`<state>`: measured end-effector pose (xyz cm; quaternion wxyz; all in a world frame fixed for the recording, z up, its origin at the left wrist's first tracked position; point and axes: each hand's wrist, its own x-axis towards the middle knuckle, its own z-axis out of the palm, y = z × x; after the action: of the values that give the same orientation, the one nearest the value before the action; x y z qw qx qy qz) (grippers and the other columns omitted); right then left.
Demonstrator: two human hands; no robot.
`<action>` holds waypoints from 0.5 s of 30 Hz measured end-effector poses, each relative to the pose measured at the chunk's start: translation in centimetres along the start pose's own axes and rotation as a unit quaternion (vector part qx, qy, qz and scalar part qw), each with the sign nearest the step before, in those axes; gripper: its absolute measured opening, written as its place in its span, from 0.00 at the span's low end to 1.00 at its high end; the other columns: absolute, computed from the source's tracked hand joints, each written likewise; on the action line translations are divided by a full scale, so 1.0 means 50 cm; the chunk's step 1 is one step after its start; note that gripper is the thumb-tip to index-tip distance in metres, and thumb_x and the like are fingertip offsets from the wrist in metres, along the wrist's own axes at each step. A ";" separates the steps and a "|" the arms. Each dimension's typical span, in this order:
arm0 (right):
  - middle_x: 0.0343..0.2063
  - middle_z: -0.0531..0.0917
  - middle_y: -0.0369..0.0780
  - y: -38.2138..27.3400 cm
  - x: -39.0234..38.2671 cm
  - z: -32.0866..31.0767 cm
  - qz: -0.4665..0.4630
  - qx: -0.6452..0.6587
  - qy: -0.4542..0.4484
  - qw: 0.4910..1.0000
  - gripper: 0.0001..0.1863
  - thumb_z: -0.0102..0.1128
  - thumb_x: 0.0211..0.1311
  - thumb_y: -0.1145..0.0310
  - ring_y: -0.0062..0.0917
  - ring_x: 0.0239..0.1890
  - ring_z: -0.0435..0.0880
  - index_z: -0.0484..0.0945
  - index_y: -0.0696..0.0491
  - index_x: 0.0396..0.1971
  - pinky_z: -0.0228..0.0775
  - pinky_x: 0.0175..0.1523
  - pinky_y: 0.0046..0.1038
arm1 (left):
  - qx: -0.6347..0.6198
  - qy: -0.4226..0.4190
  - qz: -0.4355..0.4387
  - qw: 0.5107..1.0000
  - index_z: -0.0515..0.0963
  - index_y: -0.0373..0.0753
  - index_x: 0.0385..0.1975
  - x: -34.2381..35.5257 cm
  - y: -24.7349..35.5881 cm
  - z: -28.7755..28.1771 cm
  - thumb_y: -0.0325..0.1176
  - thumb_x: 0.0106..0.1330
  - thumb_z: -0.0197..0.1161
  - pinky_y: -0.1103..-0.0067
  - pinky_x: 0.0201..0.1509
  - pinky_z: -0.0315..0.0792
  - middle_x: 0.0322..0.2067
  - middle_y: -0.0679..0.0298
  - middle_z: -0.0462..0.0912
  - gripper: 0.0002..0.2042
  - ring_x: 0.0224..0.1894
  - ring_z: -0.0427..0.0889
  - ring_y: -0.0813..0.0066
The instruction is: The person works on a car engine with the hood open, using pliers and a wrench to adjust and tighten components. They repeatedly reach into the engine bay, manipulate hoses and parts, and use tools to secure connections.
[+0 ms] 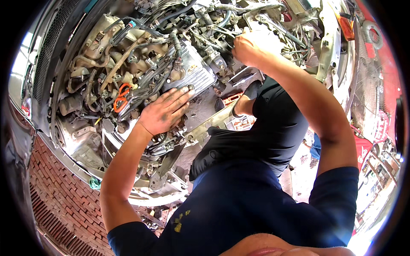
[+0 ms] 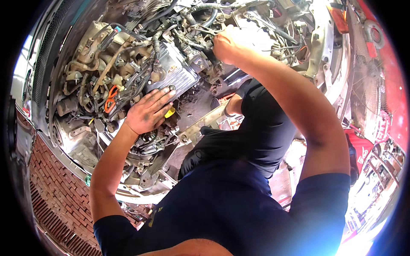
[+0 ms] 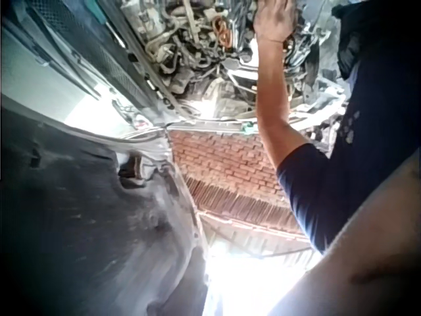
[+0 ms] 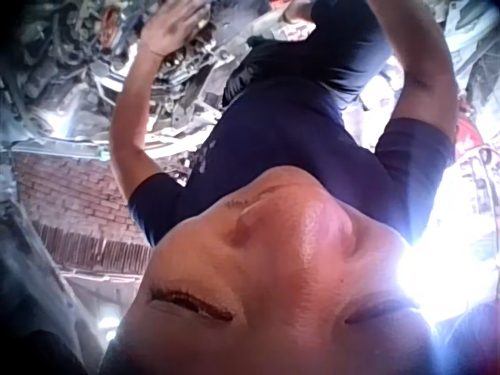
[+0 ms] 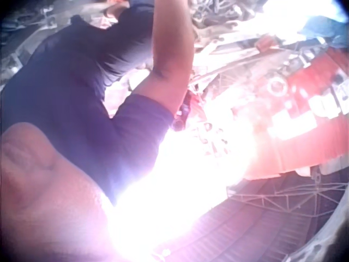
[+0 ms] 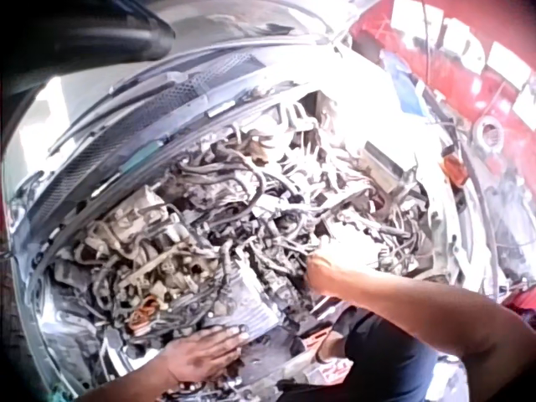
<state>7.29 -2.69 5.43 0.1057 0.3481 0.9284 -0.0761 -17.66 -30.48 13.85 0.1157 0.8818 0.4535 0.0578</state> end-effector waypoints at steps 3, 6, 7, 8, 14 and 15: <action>0.25 0.83 0.54 -0.016 -0.018 -0.020 0.012 0.008 -0.016 1.000 0.21 0.61 0.66 0.58 0.46 0.29 0.83 0.81 0.64 0.25 0.79 0.38 0.45 | 0.007 -0.003 -0.007 1.000 0.82 0.39 0.54 -0.011 0.001 0.002 0.32 0.54 0.69 0.64 0.76 0.64 0.71 0.59 0.72 0.23 0.73 0.70 0.60; 0.23 0.82 0.53 -0.032 -0.038 -0.085 -0.020 -0.034 -0.066 0.997 0.23 0.61 0.66 0.56 0.46 0.26 0.82 0.82 0.64 0.24 0.79 0.35 0.45 | 0.010 -0.012 -0.005 1.000 0.81 0.40 0.55 -0.010 0.003 -0.002 0.33 0.55 0.69 0.64 0.76 0.64 0.71 0.58 0.71 0.24 0.72 0.70 0.60; 0.21 0.82 0.52 -0.013 -0.039 -0.063 -0.002 -0.035 -0.043 0.998 0.23 0.60 0.67 0.55 0.46 0.24 0.82 0.82 0.63 0.24 0.79 0.34 0.44 | 0.015 -0.010 0.004 1.000 0.81 0.40 0.55 0.002 0.001 -0.001 0.33 0.55 0.69 0.64 0.76 0.64 0.71 0.58 0.71 0.24 0.72 0.70 0.60; 0.20 0.82 0.51 -0.004 -0.034 -0.039 0.009 -0.032 -0.018 0.999 0.24 0.60 0.67 0.54 0.46 0.23 0.81 0.82 0.62 0.23 0.78 0.33 0.43 | 0.022 -0.011 0.006 1.000 0.81 0.40 0.55 0.004 0.001 -0.003 0.33 0.55 0.69 0.64 0.76 0.64 0.71 0.58 0.71 0.24 0.72 0.70 0.60; 0.19 0.82 0.51 -0.034 0.022 -0.048 -0.035 -0.053 -0.089 0.994 0.23 0.61 0.66 0.56 0.45 0.24 0.83 0.82 0.63 0.22 0.79 0.35 0.43 | 0.006 -0.019 -0.006 1.000 0.81 0.40 0.55 -0.003 0.003 -0.005 0.32 0.53 0.70 0.64 0.76 0.65 0.71 0.58 0.71 0.25 0.73 0.70 0.59; 0.19 0.82 0.51 -0.032 0.026 -0.047 -0.047 -0.058 -0.103 0.992 0.23 0.61 0.66 0.56 0.45 0.24 0.83 0.82 0.63 0.22 0.79 0.35 0.43 | 0.006 -0.019 -0.005 1.000 0.81 0.40 0.55 -0.001 0.002 -0.007 0.32 0.53 0.70 0.64 0.76 0.65 0.71 0.58 0.71 0.25 0.73 0.70 0.59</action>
<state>4.93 -2.57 7.50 0.2173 0.2876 0.9307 -0.0625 -17.66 -30.54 14.21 0.1197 0.8811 0.4560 0.0379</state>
